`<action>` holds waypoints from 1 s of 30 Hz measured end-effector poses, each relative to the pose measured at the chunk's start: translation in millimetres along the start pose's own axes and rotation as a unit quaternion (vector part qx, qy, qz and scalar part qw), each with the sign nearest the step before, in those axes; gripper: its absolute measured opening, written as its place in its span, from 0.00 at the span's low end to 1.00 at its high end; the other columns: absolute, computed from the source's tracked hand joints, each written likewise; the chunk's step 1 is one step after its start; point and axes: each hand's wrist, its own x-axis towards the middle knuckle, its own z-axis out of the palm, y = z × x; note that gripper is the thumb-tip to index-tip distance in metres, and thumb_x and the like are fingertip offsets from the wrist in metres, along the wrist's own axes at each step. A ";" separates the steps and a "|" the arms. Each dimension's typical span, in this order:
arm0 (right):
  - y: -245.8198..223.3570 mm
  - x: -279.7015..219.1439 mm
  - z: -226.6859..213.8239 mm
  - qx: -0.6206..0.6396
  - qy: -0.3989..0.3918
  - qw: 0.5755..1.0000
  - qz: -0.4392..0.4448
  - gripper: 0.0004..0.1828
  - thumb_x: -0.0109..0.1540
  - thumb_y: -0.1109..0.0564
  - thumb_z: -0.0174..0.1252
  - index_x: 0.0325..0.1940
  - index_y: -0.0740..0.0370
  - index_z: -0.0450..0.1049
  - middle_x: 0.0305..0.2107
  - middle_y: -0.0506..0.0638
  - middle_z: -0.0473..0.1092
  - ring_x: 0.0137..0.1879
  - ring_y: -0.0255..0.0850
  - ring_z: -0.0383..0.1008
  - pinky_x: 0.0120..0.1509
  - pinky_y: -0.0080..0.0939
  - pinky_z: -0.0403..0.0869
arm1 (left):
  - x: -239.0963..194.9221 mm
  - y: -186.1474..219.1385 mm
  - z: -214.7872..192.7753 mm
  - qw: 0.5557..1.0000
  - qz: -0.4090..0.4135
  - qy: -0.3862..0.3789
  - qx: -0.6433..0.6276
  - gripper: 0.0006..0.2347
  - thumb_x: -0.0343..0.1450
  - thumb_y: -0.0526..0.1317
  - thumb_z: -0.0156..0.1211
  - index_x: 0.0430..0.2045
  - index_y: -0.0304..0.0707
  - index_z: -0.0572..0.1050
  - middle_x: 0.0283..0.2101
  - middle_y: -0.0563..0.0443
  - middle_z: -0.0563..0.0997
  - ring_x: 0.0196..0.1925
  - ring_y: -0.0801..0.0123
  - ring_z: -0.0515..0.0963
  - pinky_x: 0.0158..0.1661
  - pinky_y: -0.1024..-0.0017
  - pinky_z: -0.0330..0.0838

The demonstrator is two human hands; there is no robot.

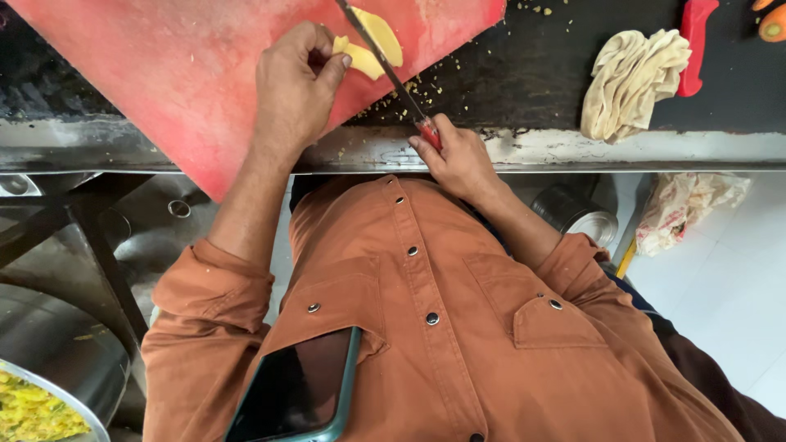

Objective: The person uses a knife to chop yellow vegetables on a red cutting board. They first mince a pile of already sliced pieces, then slice a whole yellow vegetable into thin strips.

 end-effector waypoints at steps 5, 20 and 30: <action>-4.1 4.1 12.9 0.026 -0.004 1.000 0.005 0.18 0.68 0.45 0.57 0.48 0.63 0.68 0.29 0.65 0.75 0.39 0.66 0.77 0.40 0.61 0.72 | -0.6 -5.4 0.5 1.000 -0.017 0.007 0.003 0.09 0.72 0.30 0.70 0.29 0.30 0.71 0.33 0.45 0.80 0.33 0.68 0.81 0.35 0.70 0.75; 0.7 13.1 35.8 -0.044 -0.001 0.999 -0.002 0.19 0.69 0.46 0.55 0.52 0.63 0.64 0.33 0.68 0.76 0.41 0.70 0.75 0.43 0.66 0.72 | -18.4 -31.5 -18.6 0.969 -0.170 0.039 -0.176 0.04 0.77 0.33 0.59 0.35 0.33 0.70 0.32 0.53 0.83 0.28 0.78 0.79 0.25 0.78 0.71; -18.3 1.5 28.1 0.043 -0.029 0.998 -0.022 0.17 0.70 0.47 0.56 0.46 0.64 0.63 0.29 0.67 0.73 0.40 0.68 0.75 0.39 0.62 0.69 | -20.8 -23.8 -14.0 0.984 -0.113 0.052 0.128 0.10 0.71 0.41 0.67 0.25 0.32 0.78 0.24 0.44 0.83 0.26 0.58 0.83 0.33 0.61 0.75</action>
